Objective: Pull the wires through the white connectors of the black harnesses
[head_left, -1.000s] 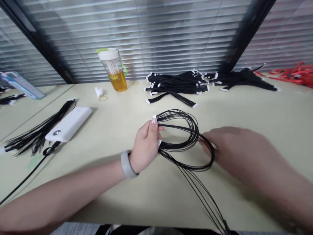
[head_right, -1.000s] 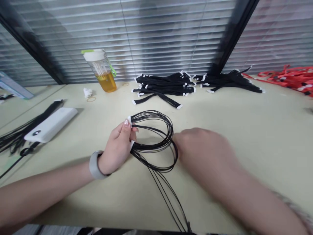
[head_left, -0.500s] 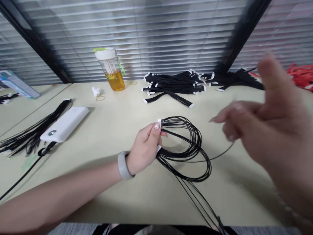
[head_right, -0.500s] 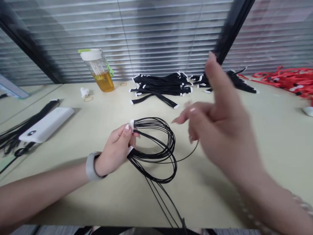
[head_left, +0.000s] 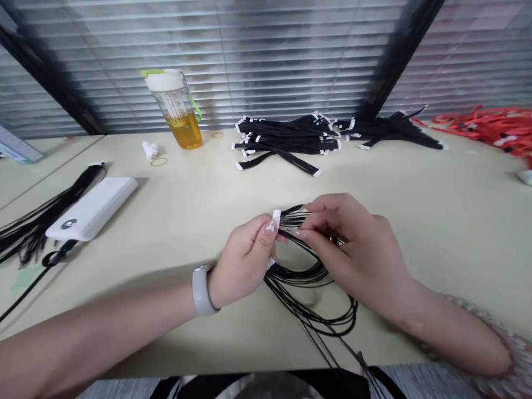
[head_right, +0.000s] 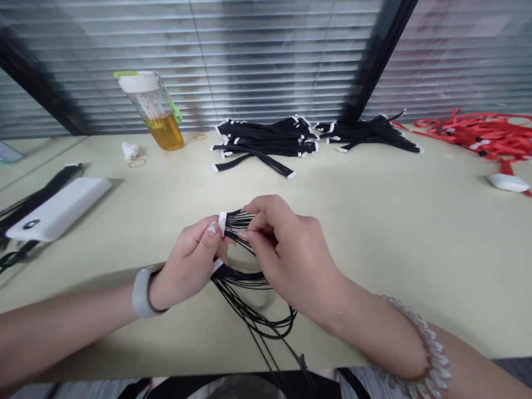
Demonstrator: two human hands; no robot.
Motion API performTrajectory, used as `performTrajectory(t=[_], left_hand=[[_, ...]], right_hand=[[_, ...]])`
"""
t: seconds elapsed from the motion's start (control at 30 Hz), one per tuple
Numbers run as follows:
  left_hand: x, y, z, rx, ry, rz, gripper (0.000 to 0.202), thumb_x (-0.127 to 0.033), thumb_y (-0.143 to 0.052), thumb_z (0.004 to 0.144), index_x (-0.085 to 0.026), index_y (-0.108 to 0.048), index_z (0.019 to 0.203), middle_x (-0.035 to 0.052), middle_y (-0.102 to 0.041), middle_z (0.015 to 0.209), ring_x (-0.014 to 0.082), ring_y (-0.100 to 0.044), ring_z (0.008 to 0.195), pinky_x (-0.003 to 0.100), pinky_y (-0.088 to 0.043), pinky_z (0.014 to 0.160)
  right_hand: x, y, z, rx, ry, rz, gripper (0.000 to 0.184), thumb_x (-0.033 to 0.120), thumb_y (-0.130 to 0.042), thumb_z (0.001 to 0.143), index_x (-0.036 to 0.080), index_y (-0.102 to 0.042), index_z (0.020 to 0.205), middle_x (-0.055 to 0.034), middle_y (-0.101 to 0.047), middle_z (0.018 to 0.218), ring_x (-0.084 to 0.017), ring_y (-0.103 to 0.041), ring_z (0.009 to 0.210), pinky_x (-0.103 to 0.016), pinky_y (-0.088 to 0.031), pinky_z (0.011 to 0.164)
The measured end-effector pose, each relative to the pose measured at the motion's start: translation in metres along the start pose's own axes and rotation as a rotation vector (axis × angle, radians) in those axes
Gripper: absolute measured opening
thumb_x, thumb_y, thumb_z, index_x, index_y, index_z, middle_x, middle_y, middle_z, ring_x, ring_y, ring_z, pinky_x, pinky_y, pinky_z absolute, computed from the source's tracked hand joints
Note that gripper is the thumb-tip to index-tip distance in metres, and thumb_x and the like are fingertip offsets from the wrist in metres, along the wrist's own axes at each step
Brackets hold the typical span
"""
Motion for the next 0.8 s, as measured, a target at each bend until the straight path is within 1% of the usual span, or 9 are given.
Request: performTrajectory(t=[0.1, 0.23, 0.4, 0.5, 0.63, 0.8], left_hand=[[-0.0018, -0.0015, 0.0, 0.011, -0.008, -0.001, 0.04, -0.039, -0.031, 0.096, -0.018, -0.043, 0.065, -0.0019, -0.048, 0.054, 0.0088, -0.048, 0.055, 0.022, -0.042, 0.058], [-0.0026, -0.0018, -0.0001, 0.012, -0.015, -0.004, 0.038, -0.037, -0.032, 0.097, -0.018, -0.042, 0.065, -0.0023, -0.047, 0.055, 0.0083, -0.049, 0.058, 0.022, -0.043, 0.062], [-0.0033, -0.0015, -0.0006, 0.028, -0.022, 0.023, 0.038, -0.036, -0.031, 0.097, -0.017, -0.044, 0.066, -0.0025, -0.048, 0.055, 0.0073, -0.045, 0.053, 0.02, -0.041, 0.056], [-0.0033, -0.0011, -0.0019, 0.031, -0.03, 0.042, 0.038, -0.035, -0.031, 0.097, -0.017, -0.046, 0.068, -0.0022, -0.049, 0.055, 0.0076, -0.047, 0.054, 0.021, -0.04, 0.055], [-0.002, -0.0016, -0.0037, 0.038, -0.027, 0.06, 0.037, -0.036, -0.031, 0.097, -0.018, -0.046, 0.068, -0.0022, -0.05, 0.055, 0.0083, -0.05, 0.054, 0.021, -0.041, 0.054], [-0.0011, -0.0021, -0.003, 0.045, -0.016, 0.07, 0.039, -0.037, -0.031, 0.097, -0.017, -0.047, 0.068, -0.001, -0.053, 0.059, 0.0083, -0.052, 0.055, 0.021, -0.043, 0.053]], right_hand=[[-0.0016, -0.0013, 0.0004, 0.005, -0.042, 0.029, 0.022, 0.014, -0.056, 0.082, 0.022, -0.045, 0.099, 0.005, -0.065, 0.072, -0.007, -0.06, 0.062, -0.018, -0.042, 0.053], [-0.0017, -0.0014, 0.0016, 0.002, -0.053, 0.018, 0.02, 0.014, -0.057, 0.081, 0.022, -0.046, 0.095, 0.0054, -0.065, 0.071, -0.006, -0.059, 0.06, -0.017, -0.04, 0.05], [-0.0019, -0.0006, 0.0016, -0.001, -0.042, 0.021, 0.018, 0.015, -0.058, 0.081, 0.021, -0.048, 0.095, 0.0047, -0.066, 0.071, -0.008, -0.06, 0.059, -0.019, -0.04, 0.05], [-0.0032, 0.0, 0.002, 0.013, -0.084, 0.059, 0.015, 0.017, -0.059, 0.08, 0.02, -0.049, 0.091, 0.0037, -0.066, 0.07, -0.009, -0.059, 0.058, -0.02, -0.039, 0.047], [-0.0046, 0.001, 0.0033, 0.027, -0.15, 0.096, 0.01, 0.021, -0.059, 0.08, 0.019, -0.05, 0.083, 0.0025, -0.064, 0.068, -0.009, -0.058, 0.058, -0.02, -0.041, 0.048], [-0.0058, 0.0024, 0.0041, 0.028, -0.159, 0.089, 0.011, 0.022, -0.06, 0.08, 0.018, -0.05, 0.078, 0.0018, -0.063, 0.067, -0.009, -0.057, 0.056, -0.02, -0.041, 0.047]])
Point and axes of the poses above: each hand's wrist, its own z-axis towards the middle knuckle, its own y-axis out of the back of the hand, x = y × z, the point moved 6 cm from there along z, towards the middle knuckle
